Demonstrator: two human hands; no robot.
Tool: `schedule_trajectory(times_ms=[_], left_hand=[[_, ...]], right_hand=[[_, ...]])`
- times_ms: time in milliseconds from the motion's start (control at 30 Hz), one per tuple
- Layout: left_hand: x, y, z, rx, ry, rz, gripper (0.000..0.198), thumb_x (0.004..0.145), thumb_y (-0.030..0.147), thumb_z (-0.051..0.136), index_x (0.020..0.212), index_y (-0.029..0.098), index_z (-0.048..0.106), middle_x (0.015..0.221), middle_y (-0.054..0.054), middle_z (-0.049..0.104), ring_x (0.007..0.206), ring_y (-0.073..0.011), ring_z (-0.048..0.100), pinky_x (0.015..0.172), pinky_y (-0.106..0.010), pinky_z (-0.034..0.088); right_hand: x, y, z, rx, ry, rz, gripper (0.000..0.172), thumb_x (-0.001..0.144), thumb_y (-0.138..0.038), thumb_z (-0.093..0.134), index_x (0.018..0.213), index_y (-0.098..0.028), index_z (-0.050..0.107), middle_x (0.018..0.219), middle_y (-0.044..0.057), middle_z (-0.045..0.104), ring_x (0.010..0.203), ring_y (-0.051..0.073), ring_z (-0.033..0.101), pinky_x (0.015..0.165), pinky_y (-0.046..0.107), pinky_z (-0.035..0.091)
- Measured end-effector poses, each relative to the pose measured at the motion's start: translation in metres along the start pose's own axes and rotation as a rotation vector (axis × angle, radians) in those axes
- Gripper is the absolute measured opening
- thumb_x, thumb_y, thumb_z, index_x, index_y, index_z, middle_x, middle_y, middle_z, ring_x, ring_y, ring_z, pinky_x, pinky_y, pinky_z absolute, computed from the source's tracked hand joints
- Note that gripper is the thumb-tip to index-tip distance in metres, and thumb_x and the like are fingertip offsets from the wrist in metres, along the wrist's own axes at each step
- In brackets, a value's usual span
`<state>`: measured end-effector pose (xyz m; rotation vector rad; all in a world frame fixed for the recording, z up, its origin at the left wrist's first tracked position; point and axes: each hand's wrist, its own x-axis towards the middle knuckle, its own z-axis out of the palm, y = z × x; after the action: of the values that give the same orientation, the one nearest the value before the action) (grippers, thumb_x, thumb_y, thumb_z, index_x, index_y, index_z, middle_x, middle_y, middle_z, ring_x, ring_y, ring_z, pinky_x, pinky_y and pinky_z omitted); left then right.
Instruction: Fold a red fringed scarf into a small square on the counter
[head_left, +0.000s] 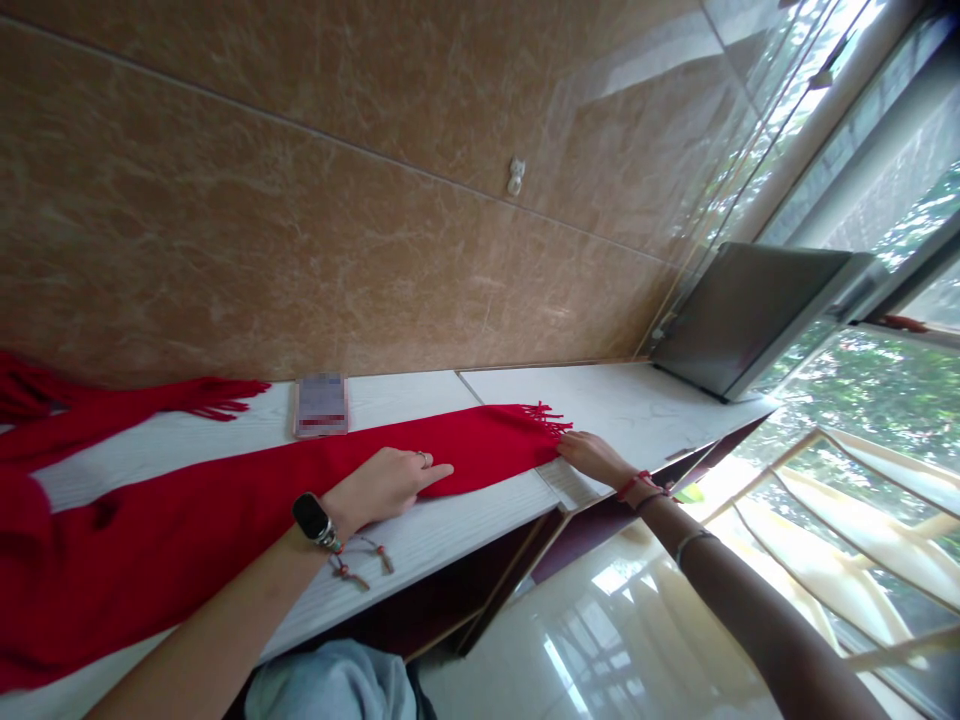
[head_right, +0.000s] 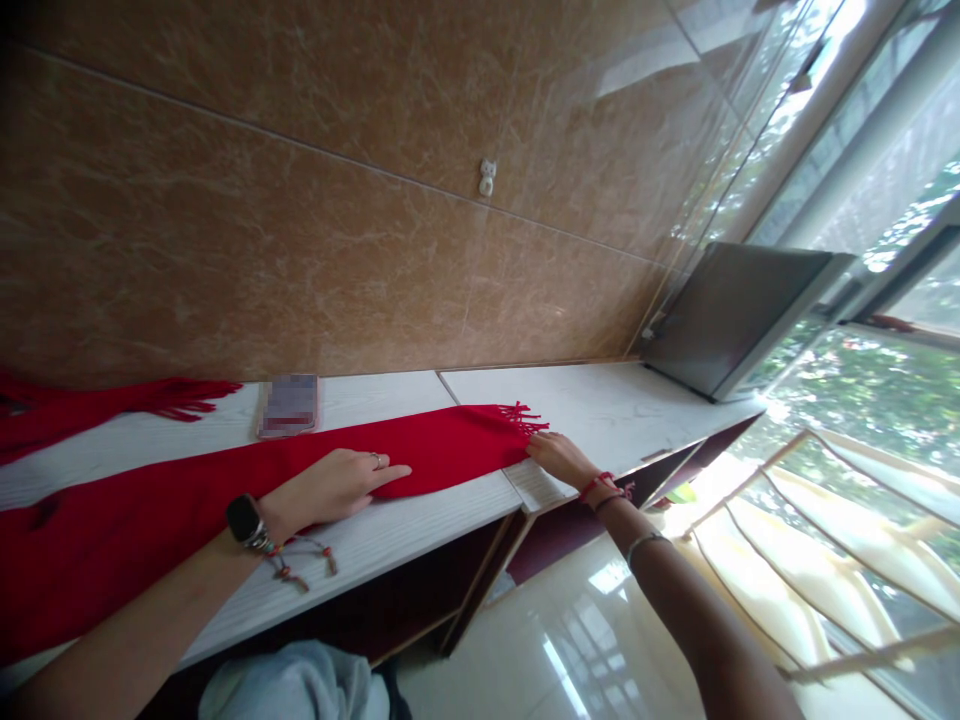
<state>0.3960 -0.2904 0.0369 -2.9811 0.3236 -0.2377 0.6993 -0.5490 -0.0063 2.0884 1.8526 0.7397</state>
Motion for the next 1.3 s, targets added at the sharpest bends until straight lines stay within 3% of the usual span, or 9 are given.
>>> schedule_trajectory(times_ms=[133, 333, 500, 633, 800, 1033, 1167, 1300], left_hand=[[0.001, 0.003, -0.001, 0.022, -0.006, 0.031, 0.049, 0.078, 0.004, 0.042, 0.123, 0.024, 0.047, 0.081, -0.005, 0.063, 0.074, -0.0177, 0.058, 0.065, -0.025, 0.042], [-0.006, -0.004, -0.003, 0.023, -0.054, -0.019, 0.054, 0.080, 0.001, 0.037, 0.130, 0.019, 0.038, 0.074, -0.005, 0.062, 0.068, -0.0162, 0.058, 0.065, -0.025, 0.041], [-0.014, 0.000, -0.005, -0.057, -0.048, -0.035, 0.051, 0.082, -0.001, 0.035, 0.127, 0.022, 0.040, 0.087, -0.006, 0.063, 0.078, -0.0169, 0.060, 0.073, -0.027, 0.043], [-0.019, 0.005, -0.005, -0.137, -0.069, -0.088, 0.055, 0.083, -0.002, 0.033, 0.131, 0.025, 0.034, 0.112, -0.007, 0.058, 0.097, -0.0179, 0.057, 0.084, -0.030, 0.041], [-0.021, 0.006, -0.005, -0.193, -0.107, -0.086, 0.064, 0.082, -0.006, 0.027, 0.133, 0.032, 0.030, 0.135, -0.002, 0.040, 0.124, -0.0163, 0.034, 0.101, -0.036, 0.026], [-0.023, 0.008, 0.003, -0.296, -0.164, -0.053, 0.069, 0.077, -0.004, 0.033, 0.136, 0.033, 0.025, 0.137, 0.000, 0.037, 0.123, -0.0188, 0.036, 0.100, -0.036, 0.029], [-0.016, 0.007, -0.004, -0.349, -0.149, 0.008, 0.068, 0.079, 0.005, 0.042, 0.137, 0.031, 0.021, 0.136, -0.002, 0.039, 0.118, -0.0208, 0.042, 0.098, -0.035, 0.032], [-0.003, 0.006, -0.007, -0.366, -0.114, 0.021, 0.056, 0.085, 0.031, 0.048, 0.136, 0.028, 0.026, 0.136, -0.005, 0.039, 0.121, -0.0216, 0.039, 0.098, -0.034, 0.030]], right_hand=[[0.001, 0.001, -0.002, 0.008, -0.003, 0.005, 0.024, 0.086, -0.013, 0.040, 0.070, -0.016, 0.058, 0.073, 0.004, 0.059, 0.066, 0.014, 0.053, 0.064, 0.026, 0.038], [0.001, 0.006, -0.002, 0.023, -0.019, 0.018, 0.026, 0.085, -0.011, 0.040, 0.068, -0.016, 0.059, 0.071, 0.005, 0.059, 0.065, 0.013, 0.052, 0.063, 0.026, 0.037], [0.001, 0.007, -0.005, -0.006, -0.016, 0.007, 0.023, 0.084, -0.012, 0.041, 0.070, -0.016, 0.059, 0.072, 0.004, 0.059, 0.065, 0.013, 0.051, 0.064, 0.026, 0.035], [0.000, 0.010, -0.013, -0.058, 0.035, 0.053, 0.024, 0.087, -0.017, 0.041, 0.070, -0.016, 0.058, 0.071, 0.004, 0.058, 0.067, 0.014, 0.049, 0.064, 0.027, 0.032], [-0.008, 0.006, -0.014, -0.020, 0.087, -0.002, 0.029, 0.088, -0.016, 0.037, 0.067, -0.016, 0.058, 0.069, 0.004, 0.056, 0.065, 0.013, 0.047, 0.064, 0.027, 0.032], [-0.013, -0.002, -0.005, -0.002, 0.071, -0.041, 0.029, 0.088, -0.015, 0.038, 0.066, -0.016, 0.057, 0.068, 0.004, 0.056, 0.065, 0.013, 0.048, 0.065, 0.027, 0.035], [-0.010, 0.001, -0.011, 0.023, -0.010, -0.050, 0.024, 0.085, -0.012, 0.042, 0.068, -0.016, 0.059, 0.071, 0.004, 0.059, 0.067, 0.013, 0.051, 0.066, 0.026, 0.037], [0.003, 0.004, -0.033, 0.155, -0.080, 0.048, 0.021, 0.082, -0.015, 0.043, 0.073, -0.016, 0.062, 0.076, 0.005, 0.062, 0.071, 0.013, 0.055, 0.066, 0.024, 0.038]])
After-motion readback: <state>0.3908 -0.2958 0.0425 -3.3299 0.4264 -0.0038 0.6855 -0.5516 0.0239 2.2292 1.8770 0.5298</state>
